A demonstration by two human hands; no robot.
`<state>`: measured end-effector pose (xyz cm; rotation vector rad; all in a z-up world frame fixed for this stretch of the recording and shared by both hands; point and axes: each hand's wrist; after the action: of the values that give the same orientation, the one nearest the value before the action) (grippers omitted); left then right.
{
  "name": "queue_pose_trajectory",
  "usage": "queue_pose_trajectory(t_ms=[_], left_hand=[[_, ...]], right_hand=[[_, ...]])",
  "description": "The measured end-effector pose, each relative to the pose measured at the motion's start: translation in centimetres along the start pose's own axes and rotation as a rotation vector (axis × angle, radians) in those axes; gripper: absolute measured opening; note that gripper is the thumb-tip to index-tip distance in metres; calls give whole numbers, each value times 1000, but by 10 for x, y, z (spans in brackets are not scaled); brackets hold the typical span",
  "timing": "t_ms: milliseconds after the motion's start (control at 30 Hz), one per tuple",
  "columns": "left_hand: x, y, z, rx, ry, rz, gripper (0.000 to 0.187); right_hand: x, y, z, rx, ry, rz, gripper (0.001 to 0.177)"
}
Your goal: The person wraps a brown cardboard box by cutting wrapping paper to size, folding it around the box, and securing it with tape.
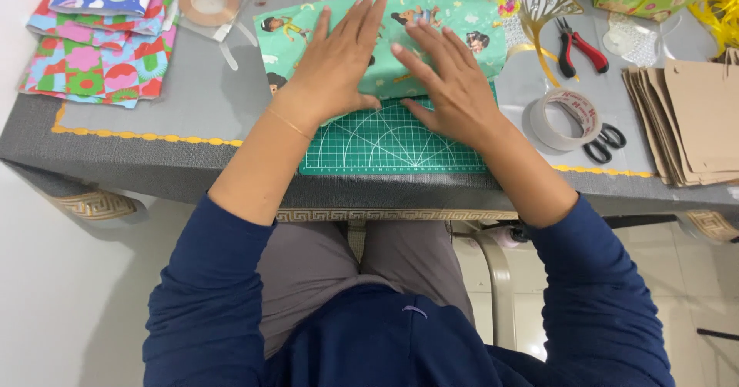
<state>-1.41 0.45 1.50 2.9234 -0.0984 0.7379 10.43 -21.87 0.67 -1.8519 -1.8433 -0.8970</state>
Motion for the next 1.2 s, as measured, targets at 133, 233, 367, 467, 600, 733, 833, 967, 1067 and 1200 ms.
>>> queue_pose_trajectory(t_ms=[133,233,367,467,600,733,833,967,1067,1200], left_hand=[[0,-13,-71,-378,40,-189,92],[-4,-68,-75,-451,55,-509,85],[-7,-77,-71,-573,-202,-759,81],[-5,-81,-58,-991,-119,-1013,99],[-2,-109,-14,-1315,135,-834,59],[-6,-130,9,-698,216,-914,40],[-13,-122,-17,-807,-81,-882,62],[-20,-77,-41,-846,4,-667,72],[-11,-70,-36,-902,6,-671,64],[-1,-67,-33,-973,23,-676,55]], right_hand=[[7,9,16,-114,2,-163,81],[-7,21,29,-65,130,-232,96],[-3,21,29,-104,179,-266,83],[-2,26,37,-148,173,-207,68],[2,40,51,-145,194,-171,81],[8,48,48,-172,118,-177,89],[9,48,49,-224,135,-213,81],[11,40,60,-196,284,-161,85],[9,41,62,-222,302,-169,81],[10,41,62,-217,320,-183,79]])
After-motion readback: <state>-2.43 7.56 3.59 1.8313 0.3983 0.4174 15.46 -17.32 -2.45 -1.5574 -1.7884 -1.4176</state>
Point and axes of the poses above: each hand's wrist, its own x-axis towards the middle knuckle, its own z-axis out of the palm, y = z × x, and after that the axes turned 12 degrees about y, right-handed
